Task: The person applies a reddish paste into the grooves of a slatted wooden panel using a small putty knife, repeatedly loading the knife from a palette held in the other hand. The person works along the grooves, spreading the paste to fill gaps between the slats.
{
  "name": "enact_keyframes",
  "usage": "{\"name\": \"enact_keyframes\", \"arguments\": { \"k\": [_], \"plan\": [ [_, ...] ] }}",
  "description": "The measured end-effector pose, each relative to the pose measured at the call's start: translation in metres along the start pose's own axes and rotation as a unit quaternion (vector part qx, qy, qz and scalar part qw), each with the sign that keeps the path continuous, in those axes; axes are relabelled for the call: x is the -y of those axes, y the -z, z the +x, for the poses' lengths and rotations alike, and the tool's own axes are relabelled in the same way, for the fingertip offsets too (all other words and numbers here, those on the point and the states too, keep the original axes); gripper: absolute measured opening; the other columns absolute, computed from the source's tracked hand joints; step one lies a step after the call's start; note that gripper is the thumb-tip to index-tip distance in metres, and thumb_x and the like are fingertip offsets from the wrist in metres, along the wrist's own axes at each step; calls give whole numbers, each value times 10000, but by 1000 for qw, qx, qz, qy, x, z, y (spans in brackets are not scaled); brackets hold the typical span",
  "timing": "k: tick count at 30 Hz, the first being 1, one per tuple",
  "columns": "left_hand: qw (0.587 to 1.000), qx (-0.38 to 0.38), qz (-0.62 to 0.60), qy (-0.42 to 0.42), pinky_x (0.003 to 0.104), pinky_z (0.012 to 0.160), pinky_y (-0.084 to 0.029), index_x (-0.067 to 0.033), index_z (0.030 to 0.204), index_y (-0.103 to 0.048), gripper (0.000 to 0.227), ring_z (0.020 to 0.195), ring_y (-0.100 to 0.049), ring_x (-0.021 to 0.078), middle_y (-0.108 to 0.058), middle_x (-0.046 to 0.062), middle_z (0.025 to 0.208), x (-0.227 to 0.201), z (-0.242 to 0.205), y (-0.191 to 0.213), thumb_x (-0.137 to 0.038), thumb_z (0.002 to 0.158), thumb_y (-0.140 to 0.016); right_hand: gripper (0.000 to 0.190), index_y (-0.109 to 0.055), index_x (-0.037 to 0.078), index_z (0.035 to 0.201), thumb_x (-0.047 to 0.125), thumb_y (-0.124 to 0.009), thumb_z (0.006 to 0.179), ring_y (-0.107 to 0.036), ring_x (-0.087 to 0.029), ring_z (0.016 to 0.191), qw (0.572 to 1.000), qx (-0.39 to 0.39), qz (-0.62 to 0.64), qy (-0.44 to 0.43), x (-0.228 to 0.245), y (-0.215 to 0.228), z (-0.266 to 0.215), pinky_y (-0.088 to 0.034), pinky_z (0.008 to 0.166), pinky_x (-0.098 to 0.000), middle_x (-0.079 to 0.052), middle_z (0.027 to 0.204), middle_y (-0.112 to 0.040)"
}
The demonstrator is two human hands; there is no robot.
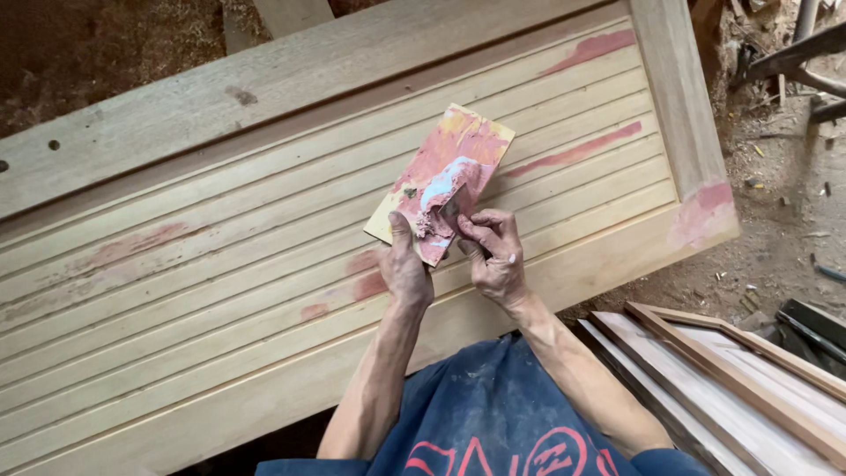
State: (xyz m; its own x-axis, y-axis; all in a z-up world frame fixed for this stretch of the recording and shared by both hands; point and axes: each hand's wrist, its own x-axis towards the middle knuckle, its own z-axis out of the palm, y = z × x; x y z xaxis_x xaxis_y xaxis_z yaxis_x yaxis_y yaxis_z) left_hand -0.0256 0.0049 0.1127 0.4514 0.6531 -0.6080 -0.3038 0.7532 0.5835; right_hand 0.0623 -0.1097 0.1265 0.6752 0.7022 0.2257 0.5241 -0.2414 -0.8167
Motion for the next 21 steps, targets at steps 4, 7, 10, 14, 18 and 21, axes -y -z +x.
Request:
{"name": "enact_keyframes", "arguments": {
  "k": [4, 7, 10, 14, 18, 21],
  "plan": [
    [1000, 4, -26, 10, 359, 700, -621, 58, 1343, -539, 602, 911, -748, 197, -729, 121, 1136, -10, -29, 2, -437, 1000, -542, 320, -716, 67, 1197, -69, -738, 908, -637, -224, 1039, 999, 0, 38, 17, 0, 8, -36, -576, 879, -310, -110, 1220, -542],
    [999, 5, -38, -14, 327, 601, -573, 68, 1312, -573, 618, 809, -711, 179, -725, 106, 1053, -19, -41, -5, -473, 1013, -573, 301, -731, 75, 1170, -66, -726, 905, -655, -200, 982, 998, 29, 53, 8, -13, 22, -64, -604, 812, -294, -119, 1221, -568],
    [997, 19, -27, -68, 321, 448, -535, 22, 1220, -582, 612, 655, -674, 179, -714, 89, 936, -37, -48, -8, -529, 953, -606, 248, -735, 44, 1142, -3, -721, 899, -651, -215, 984, 999, 31, 5, 18, -38, 50, -83, -614, 809, -327, -141, 1221, -599],
    [989, 47, 18, -139, 289, 560, -558, 62, 1277, -583, 656, 742, -646, 138, -694, 65, 998, -20, -54, -8, -507, 966, -683, 228, -666, 15, 1099, 199, -729, 981, -695, -183, 947, 987, -81, -9, -136, -74, 125, -127, -661, 749, -306, -158, 1245, -593],
    [993, 79, -4, -90, 286, 762, -565, 49, 1386, -534, 684, 960, -647, 143, -675, 79, 1166, 46, -72, -19, -476, 977, -692, 352, -656, -52, 1174, 82, -758, 864, -642, -306, 1046, 969, -154, -171, -85, -104, 173, -161, -587, 878, -394, -216, 1214, -580],
    [995, 92, 3, -43, 327, 898, -588, 42, 1412, -500, 708, 1091, -670, 176, -670, 97, 1267, 105, -87, -23, -472, 957, -674, 407, -663, -69, 1247, -10, -728, 849, -630, -351, 1113, 958, -166, -224, -64, -120, 184, -185, -566, 969, -430, -217, 1226, -589]
  ]
}}
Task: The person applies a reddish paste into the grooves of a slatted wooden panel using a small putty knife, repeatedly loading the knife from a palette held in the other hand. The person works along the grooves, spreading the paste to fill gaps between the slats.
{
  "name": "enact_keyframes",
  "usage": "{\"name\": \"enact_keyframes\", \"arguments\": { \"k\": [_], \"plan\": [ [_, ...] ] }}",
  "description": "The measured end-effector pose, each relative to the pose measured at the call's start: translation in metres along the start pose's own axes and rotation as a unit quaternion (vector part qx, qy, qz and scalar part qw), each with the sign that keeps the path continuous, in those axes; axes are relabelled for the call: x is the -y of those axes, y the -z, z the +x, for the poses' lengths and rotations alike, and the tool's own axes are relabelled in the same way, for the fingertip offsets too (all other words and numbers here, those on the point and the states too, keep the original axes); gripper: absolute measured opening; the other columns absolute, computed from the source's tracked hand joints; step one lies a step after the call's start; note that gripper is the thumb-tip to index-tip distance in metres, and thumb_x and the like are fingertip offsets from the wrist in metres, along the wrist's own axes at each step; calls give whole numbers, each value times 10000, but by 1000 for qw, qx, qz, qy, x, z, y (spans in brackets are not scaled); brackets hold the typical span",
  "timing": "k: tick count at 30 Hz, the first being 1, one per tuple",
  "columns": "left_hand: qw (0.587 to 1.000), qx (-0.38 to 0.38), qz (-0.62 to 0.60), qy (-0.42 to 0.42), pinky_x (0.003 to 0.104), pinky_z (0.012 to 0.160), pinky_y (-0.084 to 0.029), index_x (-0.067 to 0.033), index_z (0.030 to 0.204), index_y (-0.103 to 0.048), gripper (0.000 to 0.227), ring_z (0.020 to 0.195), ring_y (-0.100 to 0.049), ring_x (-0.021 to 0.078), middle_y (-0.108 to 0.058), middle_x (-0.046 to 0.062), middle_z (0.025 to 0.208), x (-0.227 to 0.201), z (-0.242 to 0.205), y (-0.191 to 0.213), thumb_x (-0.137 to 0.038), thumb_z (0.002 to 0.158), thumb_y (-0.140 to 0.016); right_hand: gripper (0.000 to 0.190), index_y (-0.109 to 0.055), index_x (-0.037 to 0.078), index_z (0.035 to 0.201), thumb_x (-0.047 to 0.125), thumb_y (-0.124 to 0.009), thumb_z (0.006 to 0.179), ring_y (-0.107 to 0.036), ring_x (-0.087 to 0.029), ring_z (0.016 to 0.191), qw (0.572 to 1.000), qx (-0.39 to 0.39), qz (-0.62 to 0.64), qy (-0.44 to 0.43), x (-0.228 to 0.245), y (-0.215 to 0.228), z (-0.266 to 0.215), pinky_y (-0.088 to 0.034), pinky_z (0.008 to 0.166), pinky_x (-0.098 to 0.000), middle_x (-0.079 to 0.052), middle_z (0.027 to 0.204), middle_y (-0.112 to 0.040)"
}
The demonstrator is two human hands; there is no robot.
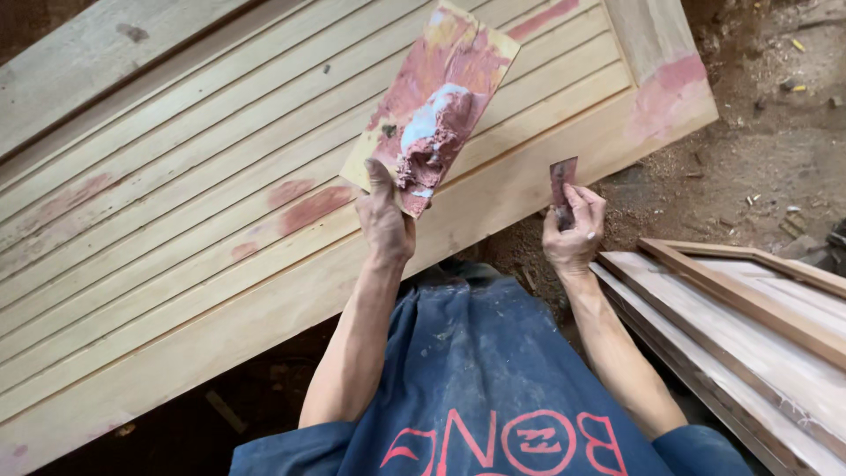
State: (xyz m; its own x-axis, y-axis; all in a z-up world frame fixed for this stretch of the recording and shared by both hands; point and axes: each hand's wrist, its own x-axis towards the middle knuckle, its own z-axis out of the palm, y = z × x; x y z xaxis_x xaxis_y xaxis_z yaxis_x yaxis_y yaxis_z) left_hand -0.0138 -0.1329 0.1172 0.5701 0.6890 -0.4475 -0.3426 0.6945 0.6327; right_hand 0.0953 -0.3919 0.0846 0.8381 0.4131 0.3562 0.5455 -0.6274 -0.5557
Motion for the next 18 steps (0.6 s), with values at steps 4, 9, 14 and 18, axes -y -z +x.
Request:
{"name": "enact_keyframes", "arguments": {
  "k": [4, 9, 14, 18],
  "plan": [
    [997, -17, 50, 58, 371, 813, -571, 22, 1415, -481, 703, 1049, -670, 188, -664, 95, 1253, 50, -14, -1, -482, 953, -646, 405, -672, -31, 1307, -52, -705, 904, -630, -339, 1180, 999, -30, -19, -14, -23, -10, -35, -574, 1027, -437, -190, 1276, -589],
    [993, -5, 96, 76, 363, 757, -586, -2, 1416, -496, 673, 1021, -680, 212, -666, 117, 1254, 73, -18, 3, -491, 973, -627, 437, -675, 24, 1337, -55, -670, 907, -621, -365, 1179, 999, -39, -26, -24, -54, -41, -75, -583, 972, -428, -201, 1306, -569],
    [987, -4, 115, 117, 357, 830, -598, 9, 1389, -517, 647, 1066, -682, 200, -672, 103, 1262, 93, -19, 10, -483, 980, -607, 377, -700, 91, 1316, -60, -654, 974, -673, -313, 1059, 992, 64, -6, -110, -81, -31, -135, -623, 780, -364, -174, 1322, -591],
    [986, 22, 120, 110, 352, 891, -594, 14, 1394, -537, 618, 1085, -666, 203, -660, 116, 1242, 104, -15, 15, -467, 1016, -617, 418, -711, 100, 1279, -8, -692, 875, -669, -299, 956, 987, 41, -63, -145, -86, 4, -157, -586, 765, -364, -164, 1153, -609]
  ]
}}
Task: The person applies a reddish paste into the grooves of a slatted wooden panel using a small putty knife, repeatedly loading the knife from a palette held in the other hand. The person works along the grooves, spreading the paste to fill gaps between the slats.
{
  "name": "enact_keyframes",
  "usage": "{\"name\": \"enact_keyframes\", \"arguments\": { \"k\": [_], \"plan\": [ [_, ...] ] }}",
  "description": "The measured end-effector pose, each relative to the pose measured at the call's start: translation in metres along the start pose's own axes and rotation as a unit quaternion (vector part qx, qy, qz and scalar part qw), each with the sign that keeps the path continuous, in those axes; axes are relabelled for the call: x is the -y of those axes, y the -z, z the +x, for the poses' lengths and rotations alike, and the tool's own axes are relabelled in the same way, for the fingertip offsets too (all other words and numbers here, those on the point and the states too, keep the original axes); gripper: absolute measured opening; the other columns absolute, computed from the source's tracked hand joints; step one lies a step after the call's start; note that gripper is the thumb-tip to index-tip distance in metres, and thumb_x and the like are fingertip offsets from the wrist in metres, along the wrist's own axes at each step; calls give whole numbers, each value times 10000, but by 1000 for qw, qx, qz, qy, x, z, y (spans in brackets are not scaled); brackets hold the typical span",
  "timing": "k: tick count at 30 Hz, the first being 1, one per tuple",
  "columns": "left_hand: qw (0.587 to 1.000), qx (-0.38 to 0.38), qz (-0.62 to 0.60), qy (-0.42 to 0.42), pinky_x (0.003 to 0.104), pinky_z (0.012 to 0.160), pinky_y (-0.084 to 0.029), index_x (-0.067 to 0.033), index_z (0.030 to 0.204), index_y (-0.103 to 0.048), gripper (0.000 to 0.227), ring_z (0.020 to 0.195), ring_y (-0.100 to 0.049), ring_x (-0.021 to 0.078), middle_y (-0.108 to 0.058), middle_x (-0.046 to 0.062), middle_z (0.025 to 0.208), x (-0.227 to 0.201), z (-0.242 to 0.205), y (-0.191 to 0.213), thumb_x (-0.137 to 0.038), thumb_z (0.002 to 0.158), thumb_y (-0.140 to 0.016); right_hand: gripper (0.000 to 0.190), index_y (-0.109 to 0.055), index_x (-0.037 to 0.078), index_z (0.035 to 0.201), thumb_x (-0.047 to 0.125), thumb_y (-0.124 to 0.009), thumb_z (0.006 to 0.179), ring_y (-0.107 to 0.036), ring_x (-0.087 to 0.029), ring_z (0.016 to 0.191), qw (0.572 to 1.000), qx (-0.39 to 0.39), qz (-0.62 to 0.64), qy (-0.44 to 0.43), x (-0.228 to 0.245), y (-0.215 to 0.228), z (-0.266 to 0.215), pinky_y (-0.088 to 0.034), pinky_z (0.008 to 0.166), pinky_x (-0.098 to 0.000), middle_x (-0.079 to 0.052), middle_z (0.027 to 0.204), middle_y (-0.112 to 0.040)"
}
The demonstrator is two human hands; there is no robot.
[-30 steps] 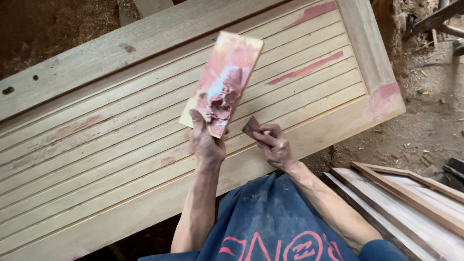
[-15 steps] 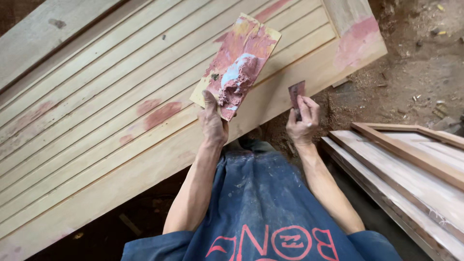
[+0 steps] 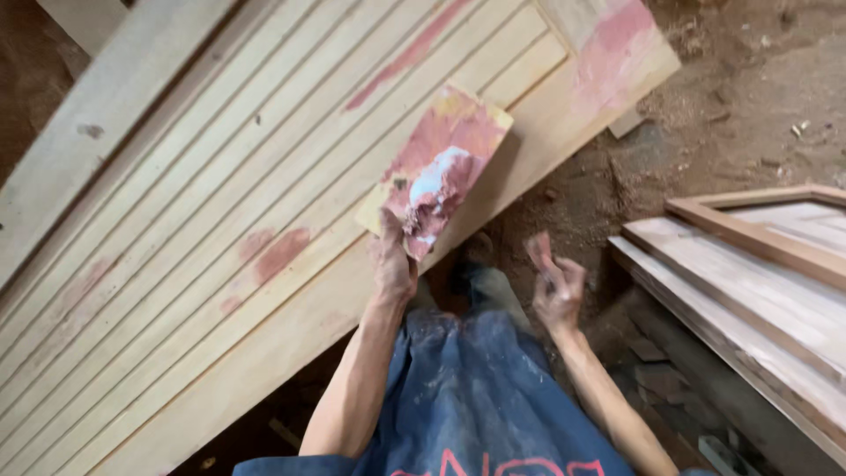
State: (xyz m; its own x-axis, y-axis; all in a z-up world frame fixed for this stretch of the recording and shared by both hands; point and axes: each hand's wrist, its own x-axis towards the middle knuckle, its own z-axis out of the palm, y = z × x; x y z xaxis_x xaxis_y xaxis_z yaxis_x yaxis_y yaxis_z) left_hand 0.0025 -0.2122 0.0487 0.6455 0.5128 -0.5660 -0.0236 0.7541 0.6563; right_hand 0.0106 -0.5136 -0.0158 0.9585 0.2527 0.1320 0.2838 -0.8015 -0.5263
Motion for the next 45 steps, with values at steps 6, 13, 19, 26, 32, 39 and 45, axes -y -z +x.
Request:
{"name": "enact_keyframes", "arguments": {
  "k": [6, 13, 19, 26, 32, 39, 45],
  "plan": [
    [996, -58, 44, 53, 384, 807, -457, 27, 1361, -528, 638, 1043, -522, 259, -605, 96, 1191, 3, 3, 17, -491, 1002, -626, 311, -666, -23, 1200, 233, -629, 1028, -707, -154, 736, 945, 25, 295, -141, 32, 10, 16, -570, 614, -313, -125, 936, -735],
    [1000, -15, 5, 17, 379, 949, -557, 31, 1311, -581, 624, 1124, -641, 234, -689, 122, 1220, -19, 2, 54, -465, 947, -680, 568, -686, -25, 789, 471, -574, 1040, -655, -159, 478, 958, 111, 245, -97, 28, -96, 41, -496, 461, -301, -102, 548, -630],
    [998, -33, 40, 31, 328, 913, -539, -35, 1304, -572, 547, 1097, -633, 168, -691, 47, 1156, -52, 6, 80, -440, 946, -655, 596, -710, -18, 847, 522, -551, 1043, -618, -140, 491, 939, 239, 93, -228, -8, -42, -6, -474, 453, -297, -77, 583, -631],
    [999, 22, 37, 0, 297, 845, -482, -65, 1090, -598, 409, 898, -540, 121, -605, -9, 958, -56, 11, 100, -448, 986, -693, 652, -705, -7, 850, 590, -515, 1034, -590, -119, 501, 950, 134, 226, -169, 54, -50, 5, -443, 439, -294, -52, 608, -624],
    [997, -2, 61, 55, 292, 677, -375, -112, 869, -593, 402, 738, -432, 83, -520, -53, 798, -60, 17, 123, -496, 954, -674, 634, -767, 24, 983, 595, -505, 1065, -621, -99, 686, 956, 189, 126, -183, 31, -89, 11, -487, 661, -334, -123, 883, -701],
    [998, -7, 67, 11, 295, 709, -399, -42, 998, -621, 429, 787, -456, 97, -547, -18, 874, -89, 13, 157, -463, 1040, -691, 634, -261, 157, 1563, 362, -463, 998, -682, -339, 792, 911, 150, 105, -370, 45, -5, 7, -569, 712, -468, -168, 1569, -383],
    [1000, 8, 0, -8, 335, 884, -525, 44, 1244, -614, 552, 987, -646, 154, -696, 86, 1124, -114, 12, 165, -446, 993, -658, 581, -517, 5, 1481, -2, -592, 906, -522, -356, 1185, 960, 164, -67, -217, 142, 36, 122, -477, 1043, -412, -252, 1353, -404]
  ]
}}
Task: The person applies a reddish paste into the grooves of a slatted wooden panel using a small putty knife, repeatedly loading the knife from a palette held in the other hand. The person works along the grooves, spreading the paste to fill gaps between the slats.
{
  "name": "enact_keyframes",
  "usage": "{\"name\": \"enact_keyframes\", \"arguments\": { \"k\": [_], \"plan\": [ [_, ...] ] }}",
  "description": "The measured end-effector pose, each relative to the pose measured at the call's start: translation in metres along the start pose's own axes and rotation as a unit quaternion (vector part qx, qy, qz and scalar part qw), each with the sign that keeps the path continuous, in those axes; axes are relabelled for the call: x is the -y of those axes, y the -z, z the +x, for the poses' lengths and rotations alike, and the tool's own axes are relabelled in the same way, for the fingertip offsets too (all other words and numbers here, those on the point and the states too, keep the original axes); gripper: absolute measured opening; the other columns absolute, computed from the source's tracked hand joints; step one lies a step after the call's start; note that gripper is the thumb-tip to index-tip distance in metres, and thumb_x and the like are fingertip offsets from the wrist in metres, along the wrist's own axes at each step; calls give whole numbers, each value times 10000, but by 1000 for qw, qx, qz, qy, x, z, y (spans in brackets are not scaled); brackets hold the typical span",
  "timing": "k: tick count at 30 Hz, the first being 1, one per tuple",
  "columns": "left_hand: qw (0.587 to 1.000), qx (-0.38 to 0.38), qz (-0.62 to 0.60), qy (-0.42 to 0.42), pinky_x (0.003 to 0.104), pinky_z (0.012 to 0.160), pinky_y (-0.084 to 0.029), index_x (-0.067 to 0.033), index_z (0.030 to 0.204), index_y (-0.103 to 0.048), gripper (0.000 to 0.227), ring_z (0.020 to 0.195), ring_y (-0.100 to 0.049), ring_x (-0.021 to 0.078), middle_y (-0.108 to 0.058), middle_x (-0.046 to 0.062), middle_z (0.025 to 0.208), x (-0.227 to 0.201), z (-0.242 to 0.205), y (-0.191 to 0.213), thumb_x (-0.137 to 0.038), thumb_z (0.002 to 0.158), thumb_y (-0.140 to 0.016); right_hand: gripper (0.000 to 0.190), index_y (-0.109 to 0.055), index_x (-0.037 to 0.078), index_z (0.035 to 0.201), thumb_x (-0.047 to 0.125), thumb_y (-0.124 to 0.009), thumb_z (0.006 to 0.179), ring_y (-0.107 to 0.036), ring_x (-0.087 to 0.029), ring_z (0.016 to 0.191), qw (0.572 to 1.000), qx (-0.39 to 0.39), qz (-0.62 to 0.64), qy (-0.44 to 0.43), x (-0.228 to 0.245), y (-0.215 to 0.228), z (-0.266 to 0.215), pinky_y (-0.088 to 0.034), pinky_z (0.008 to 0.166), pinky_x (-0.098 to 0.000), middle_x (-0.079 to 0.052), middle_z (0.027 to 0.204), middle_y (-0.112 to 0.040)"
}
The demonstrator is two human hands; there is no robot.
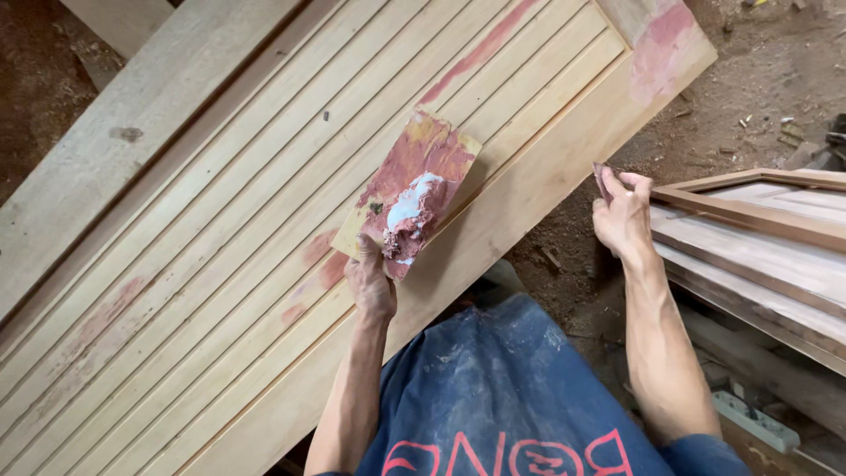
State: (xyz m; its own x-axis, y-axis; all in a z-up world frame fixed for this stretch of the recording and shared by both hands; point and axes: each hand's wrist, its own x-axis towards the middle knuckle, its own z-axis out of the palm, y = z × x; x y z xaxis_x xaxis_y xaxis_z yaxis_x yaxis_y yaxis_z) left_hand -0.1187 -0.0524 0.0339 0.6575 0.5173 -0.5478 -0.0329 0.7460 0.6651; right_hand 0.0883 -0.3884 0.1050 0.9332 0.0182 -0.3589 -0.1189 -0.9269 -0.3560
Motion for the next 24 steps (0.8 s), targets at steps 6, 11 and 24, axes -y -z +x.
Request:
{"name": "enact_keyframes", "arguments": {
  "k": [6, 11, 24],
  "plan": [
    [999, -24, -33, 1, 351, 903, -532, 50, 1331, -562, 635, 1038, -663, 171, -691, 96, 1205, -21, 3, -2, -468, 971, -635, 370, -740, -53, 1189, -106, -499, 914, -609, -309, 592, 970, 176, 48, -158, 110, 10, -39, -547, 543, -471, -204, 1202, -749],
    [999, -23, -44, 2, 359, 892, -522, 49, 1388, -532, 731, 1031, -648, 178, -687, 97, 1222, -38, 19, -11, -561, 986, -555, 424, -703, 59, 1243, -12, -738, 826, -689, -232, 807, 971, 209, 80, 86, 182, -8, -92, -593, 683, -333, -152, 1224, -663],
    [983, -50, 174, -37, 325, 841, -486, 58, 1247, -639, 832, 934, -564, 147, -691, 73, 1042, -79, 16, 8, -699, 980, -422, 357, -746, 61, 1145, -42, -732, 803, -709, -328, 1030, 898, 75, -32, 432, 262, -46, -96, -614, 830, -405, -131, 1237, -678]
  ]
}}
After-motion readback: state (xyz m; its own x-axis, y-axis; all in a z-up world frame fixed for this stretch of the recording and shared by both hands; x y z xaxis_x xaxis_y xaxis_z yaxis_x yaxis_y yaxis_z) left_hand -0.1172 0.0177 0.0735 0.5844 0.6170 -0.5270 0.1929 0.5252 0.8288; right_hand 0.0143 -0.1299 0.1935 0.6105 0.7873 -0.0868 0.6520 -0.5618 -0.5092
